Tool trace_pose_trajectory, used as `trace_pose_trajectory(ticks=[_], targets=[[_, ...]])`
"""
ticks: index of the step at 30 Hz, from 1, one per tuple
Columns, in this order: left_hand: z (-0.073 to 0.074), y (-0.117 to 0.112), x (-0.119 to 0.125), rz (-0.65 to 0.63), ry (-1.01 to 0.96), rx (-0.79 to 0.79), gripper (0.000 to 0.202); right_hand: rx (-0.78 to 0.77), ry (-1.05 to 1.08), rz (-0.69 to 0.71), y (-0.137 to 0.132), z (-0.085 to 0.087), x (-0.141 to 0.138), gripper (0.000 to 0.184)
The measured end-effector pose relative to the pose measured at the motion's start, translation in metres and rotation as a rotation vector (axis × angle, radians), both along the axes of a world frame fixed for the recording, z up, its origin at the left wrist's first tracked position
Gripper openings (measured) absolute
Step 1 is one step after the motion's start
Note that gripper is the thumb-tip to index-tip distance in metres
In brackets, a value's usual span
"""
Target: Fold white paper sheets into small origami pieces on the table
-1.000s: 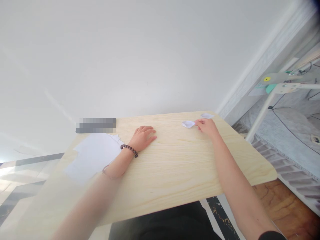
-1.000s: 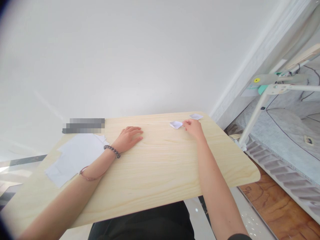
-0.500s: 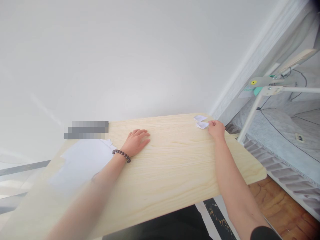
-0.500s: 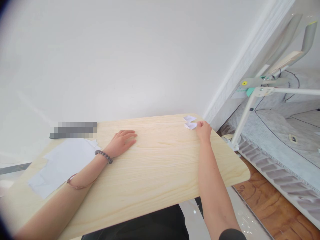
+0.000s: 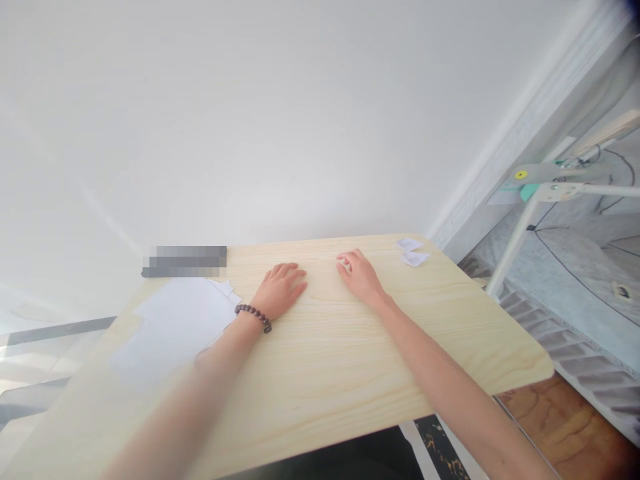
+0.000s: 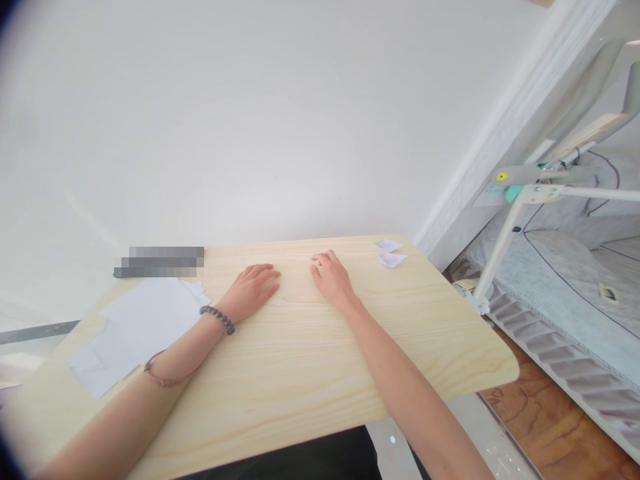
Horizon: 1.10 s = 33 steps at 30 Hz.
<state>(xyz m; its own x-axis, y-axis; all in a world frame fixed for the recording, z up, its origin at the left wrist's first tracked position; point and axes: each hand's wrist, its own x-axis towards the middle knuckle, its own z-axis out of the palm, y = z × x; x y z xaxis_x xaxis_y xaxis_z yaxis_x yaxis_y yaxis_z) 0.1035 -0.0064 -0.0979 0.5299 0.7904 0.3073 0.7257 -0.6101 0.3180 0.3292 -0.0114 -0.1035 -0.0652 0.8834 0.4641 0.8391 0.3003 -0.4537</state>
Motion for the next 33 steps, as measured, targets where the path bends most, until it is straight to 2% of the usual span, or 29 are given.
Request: trace_pose_trajectory(ticks=[2, 4, 5, 8, 10, 12, 15, 19, 26, 30, 33], targets=[[0.011, 0.004, -0.009, -0.068, 0.02, -0.07, 0.032, -0.037, -0.053, 0.104, -0.006, -0.003, -0.019, 0.024], [0.027, 0.012, -0.028, -0.205, 0.094, -0.251, 0.026, -0.041, -0.105, 0.167, -0.012, -0.004, -0.027, 0.024], [0.037, 0.016, -0.04, -0.222, 0.137, -0.345, 0.027, -0.044, -0.118, 0.18, -0.014, -0.004, -0.029, 0.023], [0.059, 0.024, -0.08, -0.129, 0.306, -0.522, 0.04, -0.063, -0.131, 0.188, -0.015, -0.004, -0.029, 0.024], [0.066, 0.024, -0.101, -0.005, 0.366, -0.567, 0.048, -0.073, -0.13, 0.182, -0.014, -0.005, -0.028, 0.025], [0.066, 0.02, -0.115, 0.053, 0.395, -0.586, 0.054, -0.079, -0.131, 0.183, -0.013, -0.005, -0.028, 0.025], [0.059, 0.014, -0.123, 0.049, 0.381, -0.551, 0.048, -0.081, -0.137, 0.184, -0.012, -0.005, -0.029, 0.025], [0.053, 0.016, -0.126, 0.067, 0.343, -0.554, 0.041, -0.079, -0.138, 0.186, -0.013, -0.006, -0.03, 0.026], [0.049, 0.034, -0.128, 0.092, 0.31, -0.599, 0.036, -0.086, -0.133, 0.193, -0.013, -0.006, -0.029, 0.026], [0.047, 0.037, -0.127, 0.087, 0.215, -0.587, 0.03, -0.094, -0.133, 0.192, -0.014, -0.006, -0.029, 0.026], [0.051, 0.035, -0.127, 0.101, 0.141, -0.571, 0.029, -0.091, -0.13, 0.194, -0.014, -0.006, -0.029, 0.026]])
